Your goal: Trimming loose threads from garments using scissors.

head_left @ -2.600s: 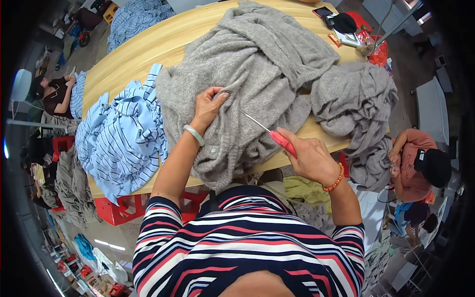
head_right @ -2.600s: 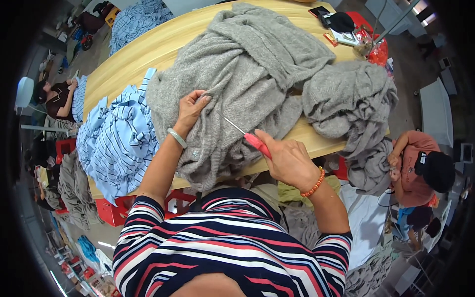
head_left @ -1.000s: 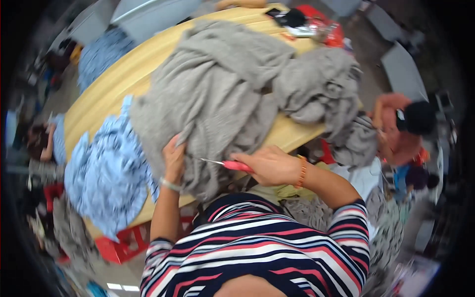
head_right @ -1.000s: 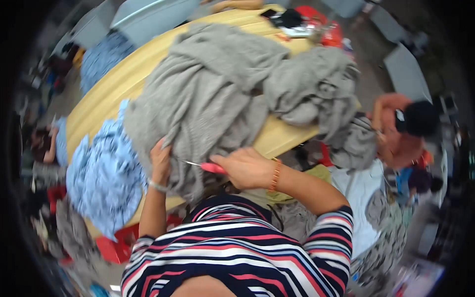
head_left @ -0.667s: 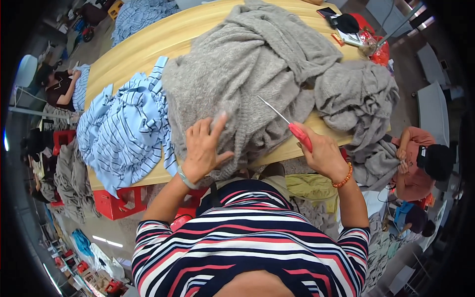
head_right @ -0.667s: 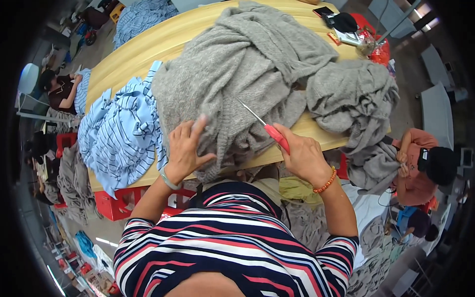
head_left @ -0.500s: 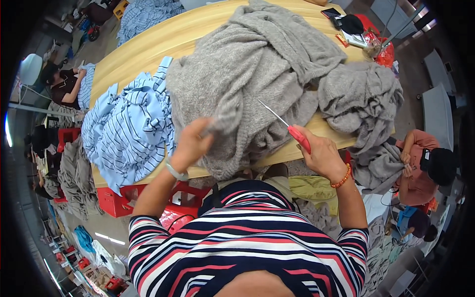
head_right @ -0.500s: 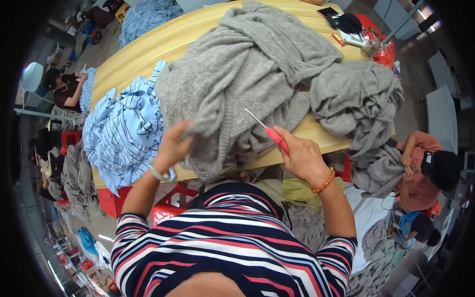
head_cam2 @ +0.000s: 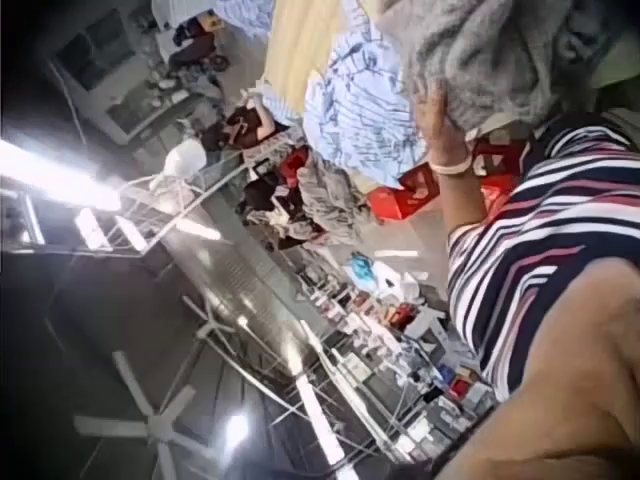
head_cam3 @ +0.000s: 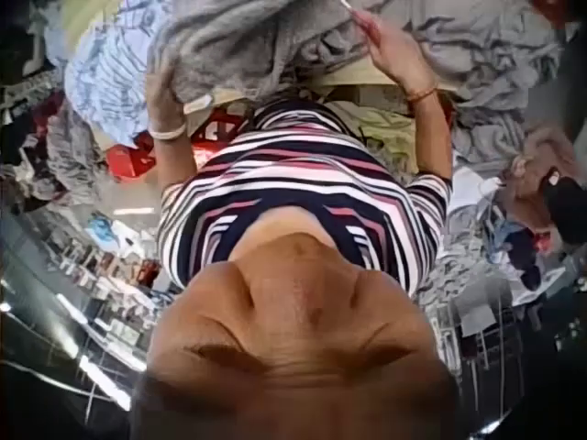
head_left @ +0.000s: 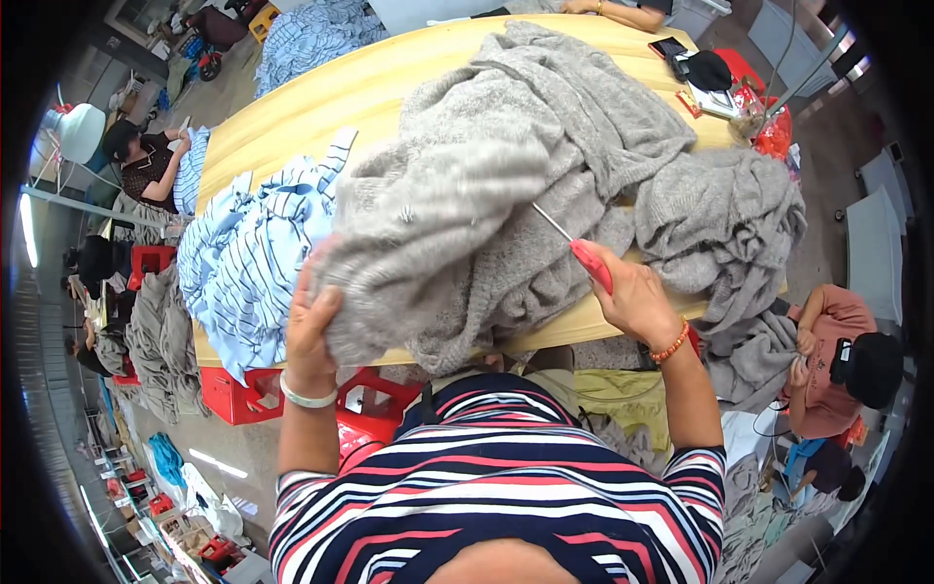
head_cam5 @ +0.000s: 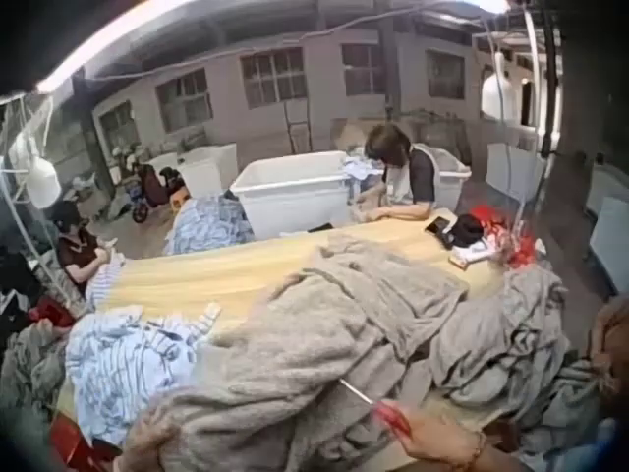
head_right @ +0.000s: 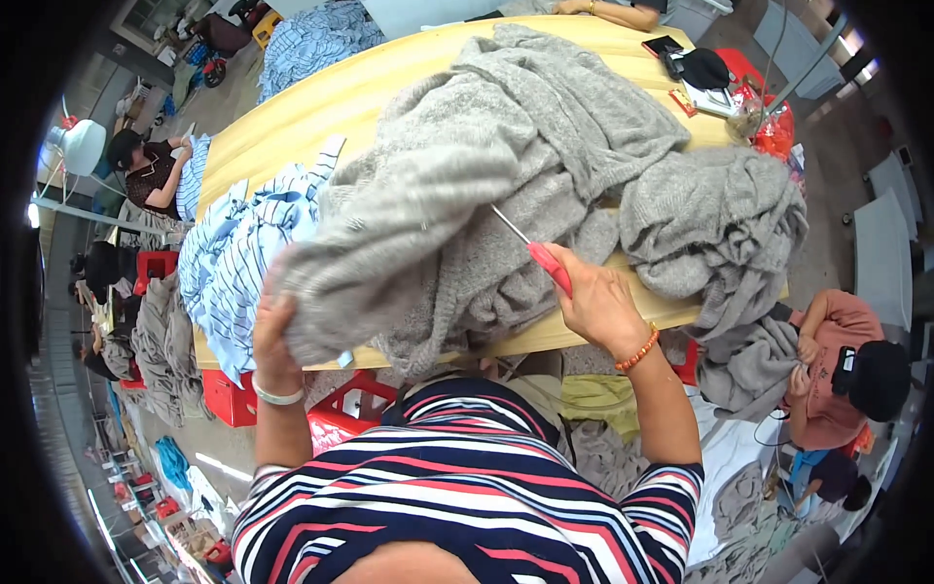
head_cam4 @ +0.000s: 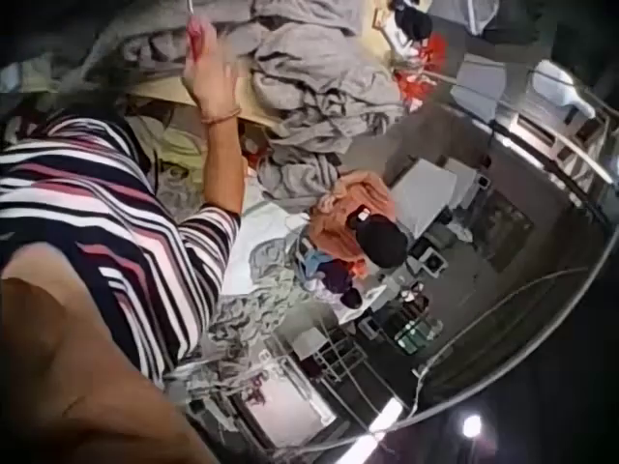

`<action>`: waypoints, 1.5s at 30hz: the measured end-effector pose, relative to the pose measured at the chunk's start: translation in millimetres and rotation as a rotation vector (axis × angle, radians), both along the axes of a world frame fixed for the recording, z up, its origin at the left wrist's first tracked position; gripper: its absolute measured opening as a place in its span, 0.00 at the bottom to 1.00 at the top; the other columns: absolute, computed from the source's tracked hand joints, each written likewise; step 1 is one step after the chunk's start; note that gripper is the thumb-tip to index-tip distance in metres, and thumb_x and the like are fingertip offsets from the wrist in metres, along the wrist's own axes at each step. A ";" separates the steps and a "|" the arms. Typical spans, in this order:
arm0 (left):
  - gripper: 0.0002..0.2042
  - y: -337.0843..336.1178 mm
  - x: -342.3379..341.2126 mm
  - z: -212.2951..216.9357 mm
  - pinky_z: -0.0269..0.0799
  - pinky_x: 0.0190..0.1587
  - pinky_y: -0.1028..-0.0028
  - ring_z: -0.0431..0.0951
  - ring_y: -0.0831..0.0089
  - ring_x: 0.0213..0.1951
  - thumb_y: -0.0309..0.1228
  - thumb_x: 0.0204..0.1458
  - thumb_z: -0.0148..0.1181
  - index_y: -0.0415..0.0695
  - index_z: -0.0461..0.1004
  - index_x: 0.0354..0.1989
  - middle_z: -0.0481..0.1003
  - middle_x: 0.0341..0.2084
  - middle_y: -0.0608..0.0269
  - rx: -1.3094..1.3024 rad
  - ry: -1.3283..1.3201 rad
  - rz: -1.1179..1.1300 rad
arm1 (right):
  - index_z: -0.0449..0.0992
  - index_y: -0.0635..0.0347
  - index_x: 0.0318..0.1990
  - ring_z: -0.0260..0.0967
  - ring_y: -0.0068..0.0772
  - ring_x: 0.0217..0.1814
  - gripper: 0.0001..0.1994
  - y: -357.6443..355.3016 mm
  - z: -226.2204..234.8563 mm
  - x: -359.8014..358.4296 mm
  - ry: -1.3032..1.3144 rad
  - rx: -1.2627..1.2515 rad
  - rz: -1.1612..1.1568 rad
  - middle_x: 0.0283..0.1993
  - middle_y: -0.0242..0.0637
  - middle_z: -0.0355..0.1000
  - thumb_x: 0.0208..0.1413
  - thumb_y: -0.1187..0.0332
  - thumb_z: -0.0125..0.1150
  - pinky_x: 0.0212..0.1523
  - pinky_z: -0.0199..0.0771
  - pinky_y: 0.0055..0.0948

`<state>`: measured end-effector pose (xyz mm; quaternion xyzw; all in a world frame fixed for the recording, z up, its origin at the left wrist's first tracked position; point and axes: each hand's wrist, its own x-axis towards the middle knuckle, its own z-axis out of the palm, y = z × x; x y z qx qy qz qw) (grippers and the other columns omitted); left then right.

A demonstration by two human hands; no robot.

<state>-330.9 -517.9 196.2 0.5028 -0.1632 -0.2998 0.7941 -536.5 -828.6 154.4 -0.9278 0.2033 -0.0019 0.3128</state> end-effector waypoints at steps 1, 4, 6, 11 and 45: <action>0.25 13.3 6.3 -22.8 0.67 0.57 0.66 0.71 0.64 0.55 0.27 0.55 0.54 0.37 0.59 0.63 0.68 0.55 0.52 0.102 0.116 0.031 | 0.63 0.46 0.60 0.71 0.60 0.40 0.24 -1.8 -3.1 4.0 0.019 0.000 0.018 0.36 0.55 0.73 0.53 0.71 0.54 0.41 0.70 0.50; 0.25 47.7 31.6 -70.2 0.67 0.53 0.69 0.72 0.66 0.51 0.30 0.53 0.61 0.37 0.64 0.59 0.69 0.53 0.52 0.663 -0.181 -0.086 | 0.64 0.46 0.60 0.71 0.60 0.40 0.24 -8.4 -8.4 23.6 0.025 -0.013 0.063 0.36 0.55 0.73 0.54 0.70 0.54 0.41 0.71 0.49; 0.26 20.7 18.6 -53.5 0.67 0.52 0.69 0.72 0.64 0.49 0.31 0.50 0.63 0.38 0.65 0.59 0.70 0.51 0.51 0.807 -0.559 0.020 | 0.63 0.45 0.59 0.71 0.60 0.39 0.23 -12.9 -13.7 38.9 -0.020 -0.027 0.082 0.36 0.54 0.74 0.54 0.70 0.54 0.40 0.70 0.50; 0.27 -81.6 -5.7 -29.5 0.68 0.50 0.67 0.72 0.56 0.47 0.29 0.44 0.66 0.41 0.68 0.56 0.70 0.47 0.48 0.768 -1.265 0.172 | 0.64 0.47 0.59 0.71 0.59 0.39 0.23 -11.6 22.2 115.8 -0.095 -0.100 0.196 0.35 0.53 0.74 0.53 0.71 0.52 0.40 0.70 0.50; 0.21 -150.5 -0.7 -90.2 0.62 0.60 0.64 0.67 0.58 0.55 0.37 0.57 0.55 0.38 0.67 0.56 0.65 0.57 0.54 -0.095 0.618 -0.114 | 0.64 0.49 0.59 0.70 0.59 0.41 0.22 -26.2 -9.5 -10.4 0.075 -0.054 -0.116 0.40 0.55 0.73 0.55 0.72 0.54 0.39 0.70 0.47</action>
